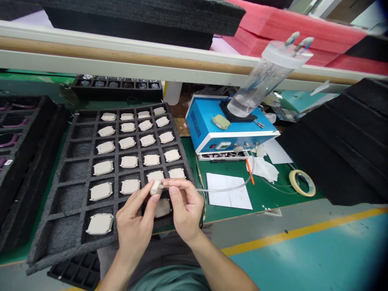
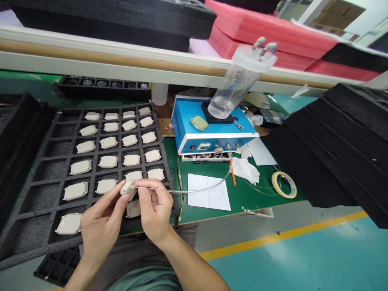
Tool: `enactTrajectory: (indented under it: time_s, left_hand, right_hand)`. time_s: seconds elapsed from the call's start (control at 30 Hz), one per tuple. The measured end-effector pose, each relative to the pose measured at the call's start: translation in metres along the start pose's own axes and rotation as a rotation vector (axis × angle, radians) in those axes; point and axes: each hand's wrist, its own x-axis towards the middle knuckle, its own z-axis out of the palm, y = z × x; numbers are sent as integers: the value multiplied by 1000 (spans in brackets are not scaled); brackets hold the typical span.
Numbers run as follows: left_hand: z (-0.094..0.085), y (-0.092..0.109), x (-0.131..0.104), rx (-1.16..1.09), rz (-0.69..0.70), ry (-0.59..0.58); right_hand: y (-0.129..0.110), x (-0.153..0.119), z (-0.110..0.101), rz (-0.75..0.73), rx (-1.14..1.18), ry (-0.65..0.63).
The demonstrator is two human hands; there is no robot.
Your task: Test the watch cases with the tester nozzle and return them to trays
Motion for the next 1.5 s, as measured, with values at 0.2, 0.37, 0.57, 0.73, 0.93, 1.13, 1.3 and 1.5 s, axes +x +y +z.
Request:
enactTrajectory:
  time_s: [0.2,0.37,0.57,0.73,0.93,1.13,1.3,1.5]
  left_hand:
    - [0,-1,0,-9,-5,1]
    - [0,-1,1,-6,3,-1]
    - [-1,-2,0,7,9,-2]
    - [-1,-1,0,6,12,0]
    - [0,-1,1,11,20,0]
    - [0,-1,0,4,10,0]
    - [0,0,1,8,8,3]
    - [0,0,0,1,0,0]
  right_hand:
    - [1,-1,0,2,2,2]
    - [1,0,0,1,-17,7]
    - [0,0,0,8,2,3]
    - [0,0,0,13,6,2]
    - [1,0,0,14,14,4]
    - [0,0,0,20,18,7]
    - [-1,1,1,11,12,14]
    - [-1,1,1,15,3,11]
